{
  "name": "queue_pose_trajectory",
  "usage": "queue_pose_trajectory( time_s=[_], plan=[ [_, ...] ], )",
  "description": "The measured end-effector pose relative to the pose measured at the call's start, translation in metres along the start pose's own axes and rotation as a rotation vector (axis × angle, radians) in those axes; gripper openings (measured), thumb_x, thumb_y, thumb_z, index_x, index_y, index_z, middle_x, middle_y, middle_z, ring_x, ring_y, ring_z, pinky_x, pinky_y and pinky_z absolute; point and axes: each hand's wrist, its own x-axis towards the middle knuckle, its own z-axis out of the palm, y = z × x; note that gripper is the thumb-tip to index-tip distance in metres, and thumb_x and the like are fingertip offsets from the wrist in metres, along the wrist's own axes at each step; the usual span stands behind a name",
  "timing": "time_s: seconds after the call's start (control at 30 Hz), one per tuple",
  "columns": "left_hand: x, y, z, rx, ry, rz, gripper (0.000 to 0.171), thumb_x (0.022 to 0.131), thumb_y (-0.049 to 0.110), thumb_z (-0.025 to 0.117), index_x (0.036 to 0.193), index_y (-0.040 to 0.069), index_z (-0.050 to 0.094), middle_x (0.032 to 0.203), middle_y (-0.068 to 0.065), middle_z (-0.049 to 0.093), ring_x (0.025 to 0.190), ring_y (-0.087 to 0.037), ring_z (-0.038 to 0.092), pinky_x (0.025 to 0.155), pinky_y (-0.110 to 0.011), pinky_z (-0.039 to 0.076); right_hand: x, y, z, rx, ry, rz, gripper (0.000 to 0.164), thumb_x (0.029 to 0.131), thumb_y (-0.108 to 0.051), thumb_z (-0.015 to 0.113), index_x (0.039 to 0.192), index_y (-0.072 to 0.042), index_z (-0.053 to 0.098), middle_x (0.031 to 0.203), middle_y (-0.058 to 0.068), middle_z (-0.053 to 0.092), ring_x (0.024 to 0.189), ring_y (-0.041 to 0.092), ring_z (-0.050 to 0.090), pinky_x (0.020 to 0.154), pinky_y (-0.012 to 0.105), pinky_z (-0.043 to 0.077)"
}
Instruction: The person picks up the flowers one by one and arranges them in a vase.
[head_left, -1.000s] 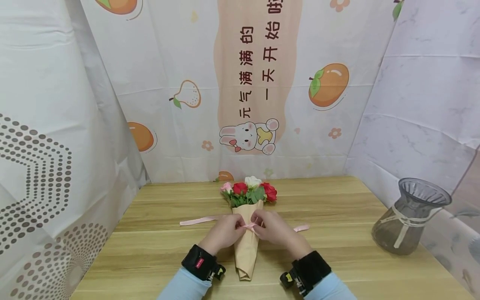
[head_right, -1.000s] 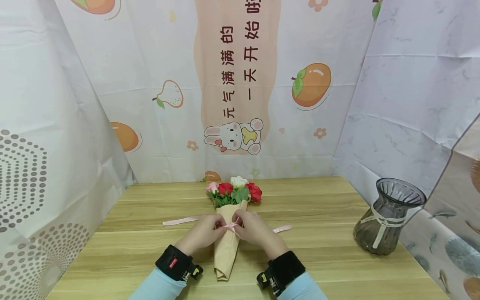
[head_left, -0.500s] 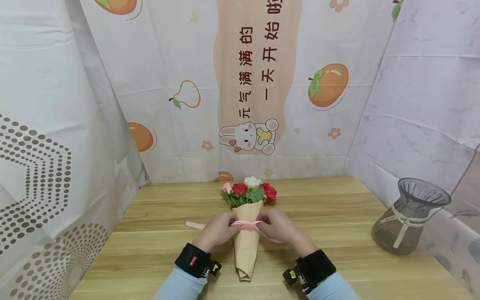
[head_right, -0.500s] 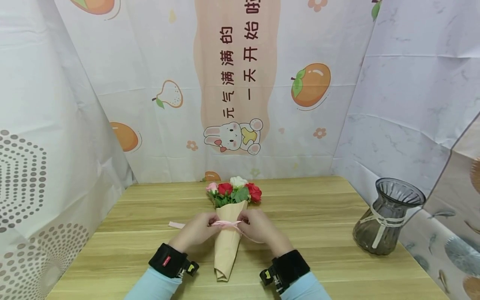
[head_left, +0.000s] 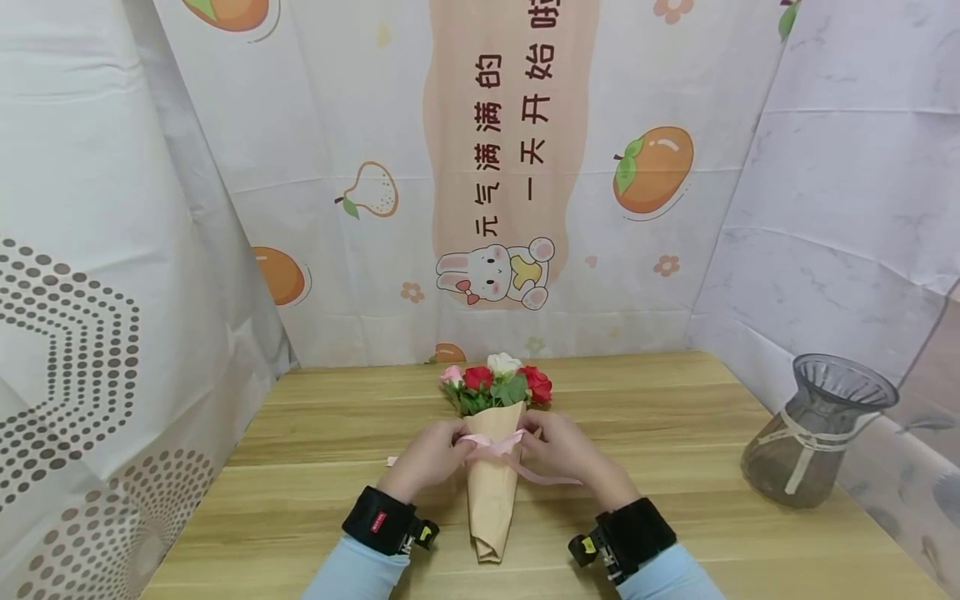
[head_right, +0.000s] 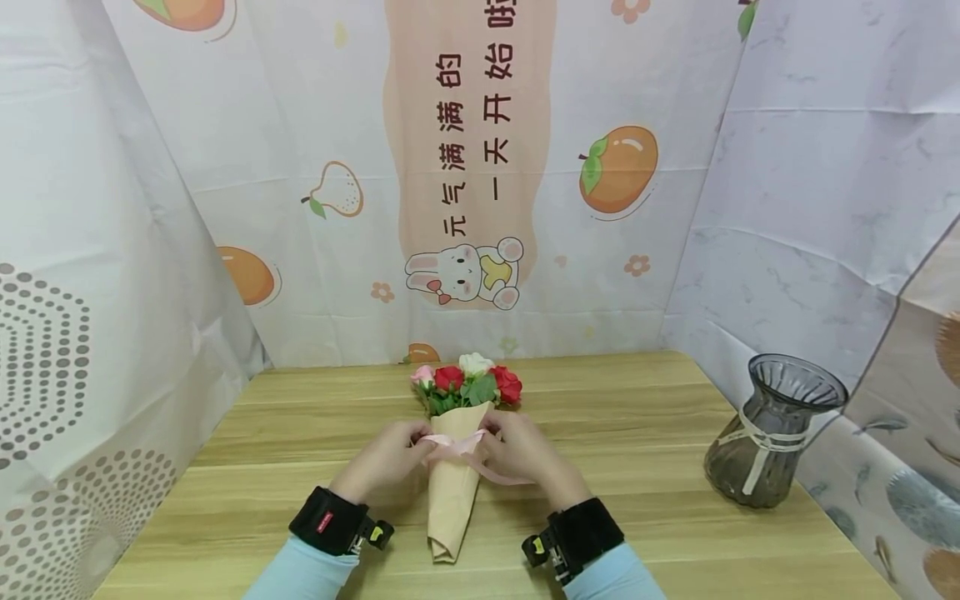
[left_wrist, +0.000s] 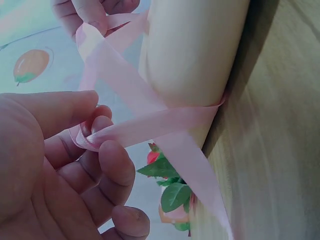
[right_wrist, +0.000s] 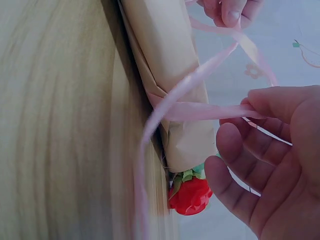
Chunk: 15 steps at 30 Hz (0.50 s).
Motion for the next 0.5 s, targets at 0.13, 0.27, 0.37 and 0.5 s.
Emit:
queue_pose_trajectory(
  time_s=[0.13,0.27,0.37,0.5],
  plan=[
    [-0.001,0.0,-0.003,-0.021,0.005,0.0,0.018,0.103,0.018,0.06,0.089,0.009,0.066,0.068,0.004,0.053,0.057,-0.011,0.049,0.05,-0.028,0.041,0.0,0.0,-0.002,0.043,0.01,0.005,0.011,0.102,-0.009,0.059,0.095,-0.015,0.066,0.081,-0.005,0.063,0.058,0.009,0.052,0.056,0.026,0.046],
    [-0.002,0.0,-0.008,-0.057,0.015,0.01,0.024,0.105,0.02,0.057,0.09,0.004,0.067,0.066,0.004,0.05,0.056,-0.01,0.047,0.05,-0.027,0.039,-0.001,-0.002,-0.005,0.148,-0.004,0.042,0.009,0.104,-0.009,0.055,0.102,-0.01,0.063,0.081,0.008,0.064,0.061,0.02,0.06,0.056,0.028,0.049],
    [-0.002,0.0,-0.012,-0.08,0.021,0.012,0.026,0.106,0.018,0.056,0.086,0.005,0.065,0.065,0.005,0.049,0.055,-0.01,0.047,0.05,-0.026,0.039,-0.001,-0.003,-0.007,0.245,-0.018,0.067,0.009,0.106,-0.009,0.052,0.105,-0.007,0.061,0.084,0.015,0.064,0.062,0.032,0.062,0.056,0.03,0.05],
    [-0.003,0.0,-0.017,-0.147,0.017,0.002,0.026,0.106,0.017,0.054,0.086,0.003,0.064,0.064,0.004,0.047,0.054,-0.01,0.045,0.049,-0.026,0.038,-0.001,-0.002,-0.008,0.358,-0.013,0.09,0.011,0.107,-0.01,0.051,0.11,-0.003,0.058,0.092,0.018,0.066,0.063,0.037,0.063,0.056,0.032,0.052]
  ],
)
